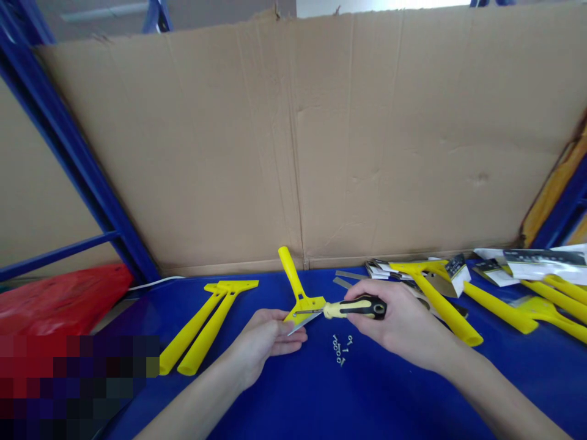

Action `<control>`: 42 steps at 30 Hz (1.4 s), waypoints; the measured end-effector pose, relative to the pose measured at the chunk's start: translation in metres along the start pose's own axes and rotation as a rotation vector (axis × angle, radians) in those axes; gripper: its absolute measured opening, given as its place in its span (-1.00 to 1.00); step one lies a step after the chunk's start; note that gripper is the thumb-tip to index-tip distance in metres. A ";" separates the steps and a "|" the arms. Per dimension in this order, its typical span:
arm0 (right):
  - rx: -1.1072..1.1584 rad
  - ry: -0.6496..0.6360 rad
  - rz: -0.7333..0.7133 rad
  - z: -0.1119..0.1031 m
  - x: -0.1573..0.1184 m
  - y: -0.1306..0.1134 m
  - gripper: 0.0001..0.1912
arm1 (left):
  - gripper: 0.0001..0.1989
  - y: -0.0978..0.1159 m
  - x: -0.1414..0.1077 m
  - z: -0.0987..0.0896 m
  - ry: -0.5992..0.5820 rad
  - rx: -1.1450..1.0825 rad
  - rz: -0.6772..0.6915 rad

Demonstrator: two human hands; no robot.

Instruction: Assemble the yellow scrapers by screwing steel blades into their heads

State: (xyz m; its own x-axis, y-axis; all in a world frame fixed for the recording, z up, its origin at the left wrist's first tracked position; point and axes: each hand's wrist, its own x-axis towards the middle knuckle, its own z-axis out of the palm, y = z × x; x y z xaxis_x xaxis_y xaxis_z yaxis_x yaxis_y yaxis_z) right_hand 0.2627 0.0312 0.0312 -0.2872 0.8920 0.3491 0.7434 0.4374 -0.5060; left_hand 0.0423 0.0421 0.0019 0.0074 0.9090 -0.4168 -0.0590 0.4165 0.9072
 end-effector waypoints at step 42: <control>-0.216 0.322 -0.172 0.011 -0.010 -0.020 -0.72 | -0.90 -0.006 0.010 0.002 -0.037 0.113 0.096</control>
State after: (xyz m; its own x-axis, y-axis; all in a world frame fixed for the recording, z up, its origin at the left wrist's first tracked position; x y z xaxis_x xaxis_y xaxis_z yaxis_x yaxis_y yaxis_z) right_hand 0.2435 0.0147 0.0292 -0.2397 0.7118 0.6602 0.8205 0.5121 -0.2542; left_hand 0.0446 0.0484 -0.0072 0.0444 0.9438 -0.3274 0.0519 0.3251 0.9442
